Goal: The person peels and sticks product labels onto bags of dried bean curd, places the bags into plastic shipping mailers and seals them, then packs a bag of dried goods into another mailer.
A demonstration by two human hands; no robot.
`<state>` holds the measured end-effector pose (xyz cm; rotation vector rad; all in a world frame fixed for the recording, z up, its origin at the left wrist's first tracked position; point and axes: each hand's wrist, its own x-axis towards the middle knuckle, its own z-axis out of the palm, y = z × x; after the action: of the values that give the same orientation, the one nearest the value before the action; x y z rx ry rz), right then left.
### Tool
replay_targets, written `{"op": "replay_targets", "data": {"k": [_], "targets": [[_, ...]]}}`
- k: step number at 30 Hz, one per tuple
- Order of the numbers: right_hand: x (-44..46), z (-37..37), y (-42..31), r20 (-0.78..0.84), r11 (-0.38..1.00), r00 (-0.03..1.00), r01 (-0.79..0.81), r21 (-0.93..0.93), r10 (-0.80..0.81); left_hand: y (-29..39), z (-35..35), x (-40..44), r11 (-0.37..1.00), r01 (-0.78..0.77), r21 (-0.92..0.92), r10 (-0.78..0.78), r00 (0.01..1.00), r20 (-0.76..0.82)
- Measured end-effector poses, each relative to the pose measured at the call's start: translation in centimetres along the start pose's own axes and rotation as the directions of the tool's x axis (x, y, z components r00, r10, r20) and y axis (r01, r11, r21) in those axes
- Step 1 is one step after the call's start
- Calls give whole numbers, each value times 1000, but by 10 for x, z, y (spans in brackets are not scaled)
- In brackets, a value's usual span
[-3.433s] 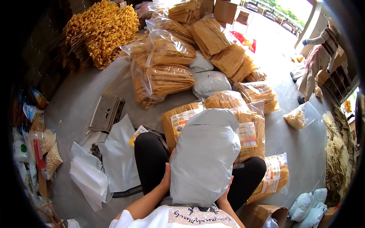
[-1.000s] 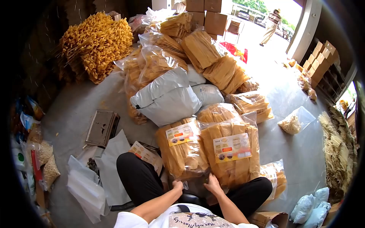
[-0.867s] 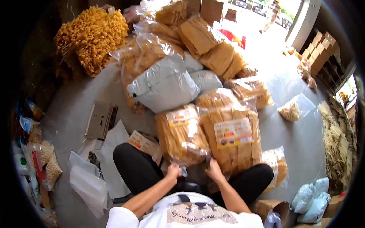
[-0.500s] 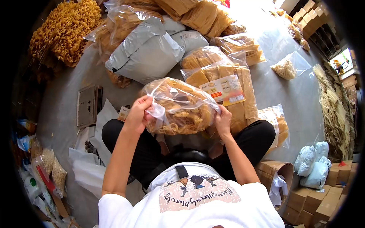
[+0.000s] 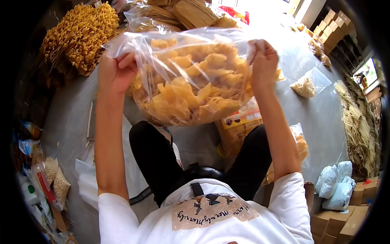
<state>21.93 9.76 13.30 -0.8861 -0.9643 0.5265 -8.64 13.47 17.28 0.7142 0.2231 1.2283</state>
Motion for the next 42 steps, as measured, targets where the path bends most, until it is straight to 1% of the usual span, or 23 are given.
{"op": "replay_targets", "data": {"k": [3,5,9,11,12,13,14,17,19,21,23,24,26,27,29,32,33,34,35,37,39,40,42], "targets": [[3,-16,-57,-6,972,972,235,18,-235,12,36,-24,992,-94,-82,104,986,133],[-22,-29,-96,-139,949,940,300,-97,-312,18,54,-58,943,-196,270,219,974,-59],[-112,-117,-138,102,862,972,236,-449,-213,-10,38,-140,798,-172,577,255,965,-65],[-144,-177,-135,568,581,772,611,-538,-285,-39,17,-178,796,-21,605,36,999,-13],[-150,-180,-145,716,739,677,393,-547,169,-48,6,-190,799,168,578,-233,972,39],[-155,-182,-156,694,701,422,171,-693,584,-62,-9,-199,555,-2,832,-300,932,202],[-174,-198,-151,419,518,359,-246,-819,834,-76,-11,-214,434,136,891,-403,914,57],[-195,-186,-135,345,364,182,-77,-928,921,-104,-14,-241,199,132,971,-546,838,-1],[-216,-187,-109,481,476,7,-147,-867,877,-109,-25,-254,144,111,983,-592,806,-5],[-216,-177,-111,354,310,-139,-262,-914,925,-108,-42,-261,95,94,991,-642,767,-11],[-220,-183,-108,553,548,-235,-92,-831,799,-90,-75,-268,537,484,691,-714,697,67],[-218,-180,-117,428,374,-218,-250,-893,877,-86,-100,-277,623,531,574,-603,794,-81],[-216,-188,-116,486,448,-206,-205,-870,849,-100,-168,-299,777,513,365,-323,823,-468],[-216,-191,-116,555,534,-191,-154,-832,810,-120,-213,-312,840,458,291,-161,723,-672],[-203,-191,-123,573,512,-144,-315,-799,807,-175,-310,-360,566,706,425,178,399,-900],[-160,-178,-145,478,448,-74,-245,-860,875,-214,-350,-393,688,724,48,-73,134,-988],[-162,-179,-148,465,434,-76,-249,-865,882,-231,-367,-404,826,493,-273,-280,-63,-958],[-165,-181,-152,386,426,180,-362,-829,905,-248,-384,-416,824,170,-541,-512,-187,-839],[-166,-182,-155,253,442,415,-459,-771,874,-265,-401,-430,815,177,-551,-522,-189,-832],[-161,-180,-156,236,529,576,-416,-739,783,-289,-432,-457,921,-101,-377,-391,-226,-892],[-170,-182,-150,129,756,916,-227,-614,379,-291,-440,-455,901,-230,-368,-430,-358,-829],[-169,-192,-156,39,848,970,-190,-495,240,-281,-430,-447,911,-240,-336,-406,-377,-833],[-158,-182,-172,288,958,948,-52,-281,135,-273,-430,-440,921,-245,-305,-382,-399,-834]]}}
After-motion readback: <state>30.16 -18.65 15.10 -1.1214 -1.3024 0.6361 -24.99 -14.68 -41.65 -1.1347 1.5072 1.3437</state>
